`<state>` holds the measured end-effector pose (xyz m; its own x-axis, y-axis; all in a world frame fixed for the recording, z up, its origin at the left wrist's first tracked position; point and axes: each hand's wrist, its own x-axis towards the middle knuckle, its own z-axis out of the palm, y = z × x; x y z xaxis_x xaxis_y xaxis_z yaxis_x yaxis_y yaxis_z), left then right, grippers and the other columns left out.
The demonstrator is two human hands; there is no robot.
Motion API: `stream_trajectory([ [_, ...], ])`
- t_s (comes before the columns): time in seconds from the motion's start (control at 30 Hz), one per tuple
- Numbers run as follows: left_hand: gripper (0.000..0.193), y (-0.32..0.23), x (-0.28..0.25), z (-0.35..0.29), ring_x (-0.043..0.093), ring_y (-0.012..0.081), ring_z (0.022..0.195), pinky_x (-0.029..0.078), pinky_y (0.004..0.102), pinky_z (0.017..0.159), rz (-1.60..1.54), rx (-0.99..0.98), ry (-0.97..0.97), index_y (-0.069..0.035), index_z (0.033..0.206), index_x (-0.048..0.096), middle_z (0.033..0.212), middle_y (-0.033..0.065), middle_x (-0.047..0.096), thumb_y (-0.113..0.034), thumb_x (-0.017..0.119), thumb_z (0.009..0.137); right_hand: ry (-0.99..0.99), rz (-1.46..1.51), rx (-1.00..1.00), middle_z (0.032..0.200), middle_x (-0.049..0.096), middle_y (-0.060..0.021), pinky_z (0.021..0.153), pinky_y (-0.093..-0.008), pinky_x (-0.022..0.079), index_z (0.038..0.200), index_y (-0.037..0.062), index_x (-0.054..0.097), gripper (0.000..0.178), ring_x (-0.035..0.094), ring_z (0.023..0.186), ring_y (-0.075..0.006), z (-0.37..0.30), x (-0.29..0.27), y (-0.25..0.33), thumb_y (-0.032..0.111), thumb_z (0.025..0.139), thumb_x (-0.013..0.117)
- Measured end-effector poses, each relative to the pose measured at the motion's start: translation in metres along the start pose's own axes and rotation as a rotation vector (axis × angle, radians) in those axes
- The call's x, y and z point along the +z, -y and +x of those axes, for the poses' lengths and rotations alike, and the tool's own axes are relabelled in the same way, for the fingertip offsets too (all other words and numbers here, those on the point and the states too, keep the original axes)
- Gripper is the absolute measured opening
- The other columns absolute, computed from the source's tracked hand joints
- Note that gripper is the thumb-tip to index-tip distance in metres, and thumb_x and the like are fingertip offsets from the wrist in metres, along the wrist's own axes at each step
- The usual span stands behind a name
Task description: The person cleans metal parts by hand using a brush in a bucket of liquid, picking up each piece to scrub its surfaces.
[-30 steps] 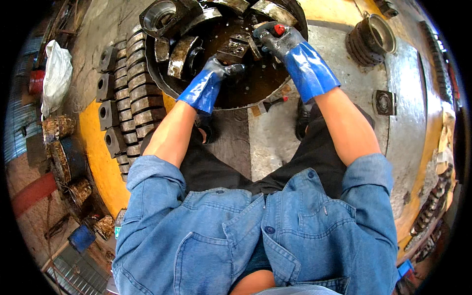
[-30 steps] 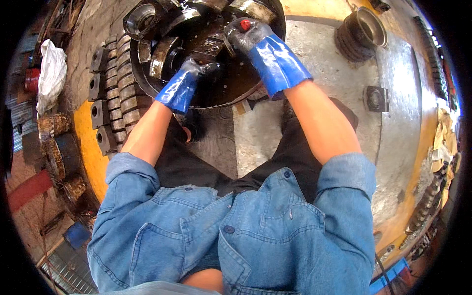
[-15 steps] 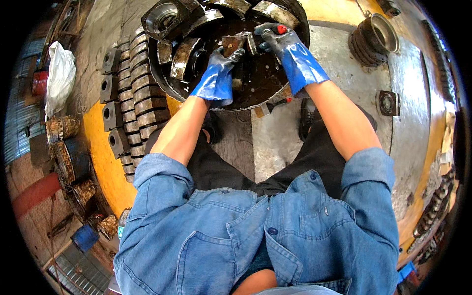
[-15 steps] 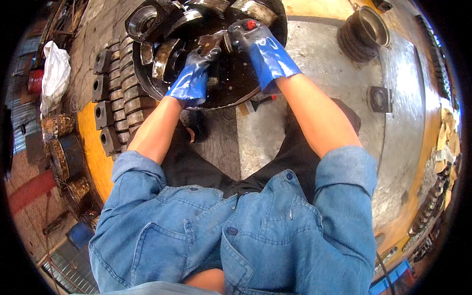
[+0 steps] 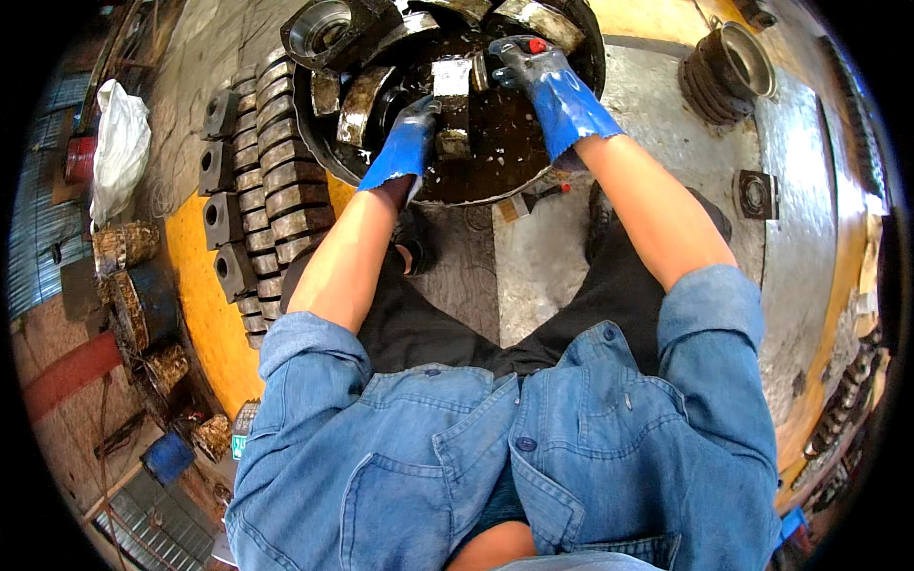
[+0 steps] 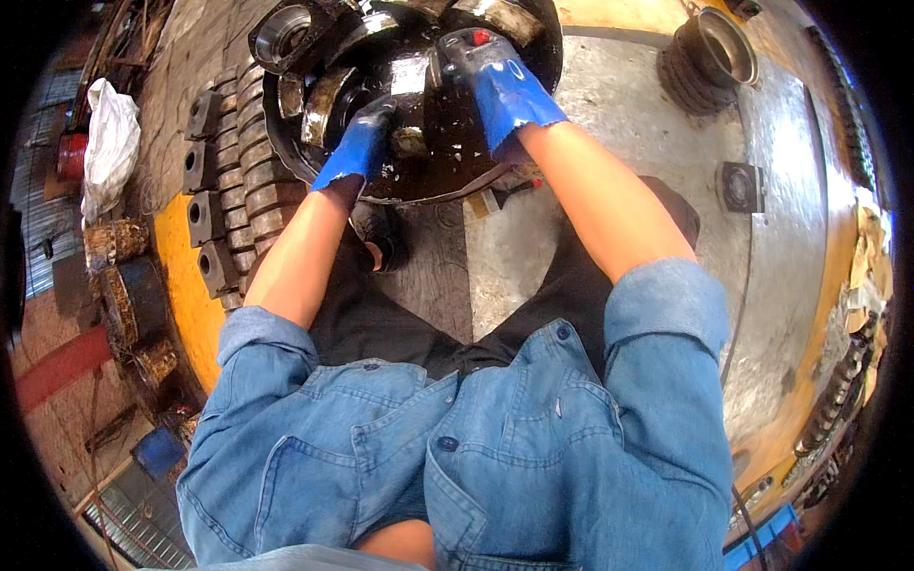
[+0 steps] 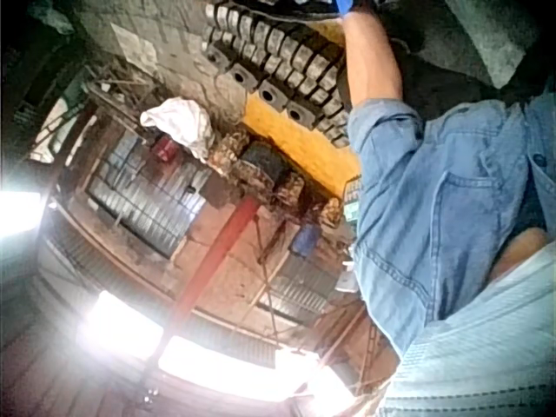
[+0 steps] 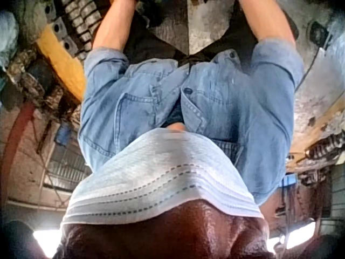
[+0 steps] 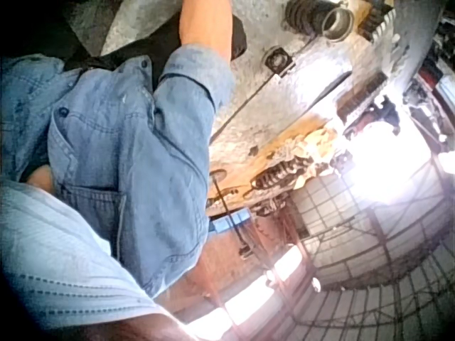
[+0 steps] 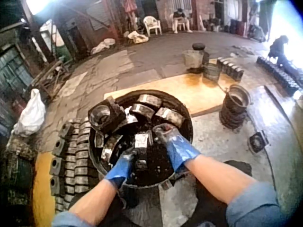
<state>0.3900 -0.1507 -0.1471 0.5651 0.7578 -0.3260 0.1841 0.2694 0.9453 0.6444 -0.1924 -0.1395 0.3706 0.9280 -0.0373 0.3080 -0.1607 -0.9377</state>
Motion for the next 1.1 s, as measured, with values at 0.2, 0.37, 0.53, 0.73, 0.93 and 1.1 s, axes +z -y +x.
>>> stream_trajectory([
  [0.2, 0.049, -0.007, 0.015, -0.023, 0.062, 0.0249, 0.109, 0.047, 0.0406, 0.097, 0.115, -0.07, -0.079, -0.003, 0.131, 0.065, 0.124, 0.0153, 0.069, -0.04, 0.045, 0.106, 0.024, -0.232, -0.029, 0.105, 0.077, -0.0089, 0.081, -0.0308, 0.06, 0.118, 0.0087, 0.073, 0.031, 0.074, 0.091, -0.0174, -0.022, 0.012, -0.034, 0.033, 0.101, 0.064],
  [0.37, 0.064, 0.018, -0.005, -0.003, 0.064, 0.0328, 0.108, 0.046, 0.0432, 0.098, 0.339, -0.183, -0.097, 0.003, 0.132, 0.062, 0.123, 0.0265, 0.067, -0.051, 0.038, 0.108, 0.27, 0.049, 0.033, 0.097, 0.077, -0.0078, 0.081, -0.0332, 0.059, 0.117, 0.0147, 0.075, 0.031, 0.074, 0.088, -0.0155, -0.059, -0.002, 0.008, 0.036, 0.1, 0.061],
  [0.53, 0.07, 0.016, 0.007, -0.011, 0.064, 0.0332, 0.111, 0.046, 0.0437, 0.099, 0.291, -0.258, -0.128, 0.002, 0.134, 0.062, 0.126, 0.0263, 0.067, -0.058, 0.038, 0.106, 0.035, -0.143, -0.091, 0.094, 0.076, -0.0083, 0.077, -0.0313, 0.058, 0.115, 0.0118, 0.074, 0.028, 0.071, 0.083, -0.0181, -0.035, 0.011, 0.012, 0.032, 0.099, 0.065],
  [0.73, 0.072, 0.013, 0.01, -0.016, 0.061, 0.0332, 0.118, 0.046, 0.0426, 0.102, 0.208, -0.263, -0.119, 0.002, 0.137, 0.059, 0.133, 0.0269, 0.063, -0.059, 0.039, 0.106, 0.14, -0.16, -0.029, 0.102, 0.075, -0.0082, 0.082, -0.0347, 0.059, 0.116, 0.009, 0.072, 0.036, 0.071, 0.089, -0.021, -0.035, -0.003, 0.003, 0.04, 0.099, 0.063],
  [0.93, 0.07, 0.052, -0.005, 0.004, 0.062, 0.0327, 0.116, 0.046, 0.0419, 0.101, 0.334, -0.102, -0.078, 0.003, 0.136, 0.06, 0.129, 0.0252, 0.065, -0.058, 0.038, 0.107, 0.105, 0.304, -0.015, 0.091, 0.075, -0.0059, 0.076, -0.0296, 0.056, 0.107, 0.0076, 0.075, 0.018, 0.068, 0.079, -0.0131, -0.087, 0.015, 0.0, 0.021, 0.098, 0.067],
  [1.1, 0.065, 0.019, 0.012, -0.011, 0.065, 0.026, 0.107, 0.049, 0.0385, 0.097, 0.174, -0.214, -0.069, 0.001, 0.132, 0.063, 0.122, 0.0184, 0.069, -0.054, 0.039, 0.108, 0.354, -0.035, 0.246, 0.09, 0.076, -0.0091, 0.078, -0.0337, 0.057, 0.097, 0.0092, 0.077, 0.023, 0.071, 0.081, -0.0188, -0.105, 0.015, 0.005, 0.031, 0.096, 0.069],
])
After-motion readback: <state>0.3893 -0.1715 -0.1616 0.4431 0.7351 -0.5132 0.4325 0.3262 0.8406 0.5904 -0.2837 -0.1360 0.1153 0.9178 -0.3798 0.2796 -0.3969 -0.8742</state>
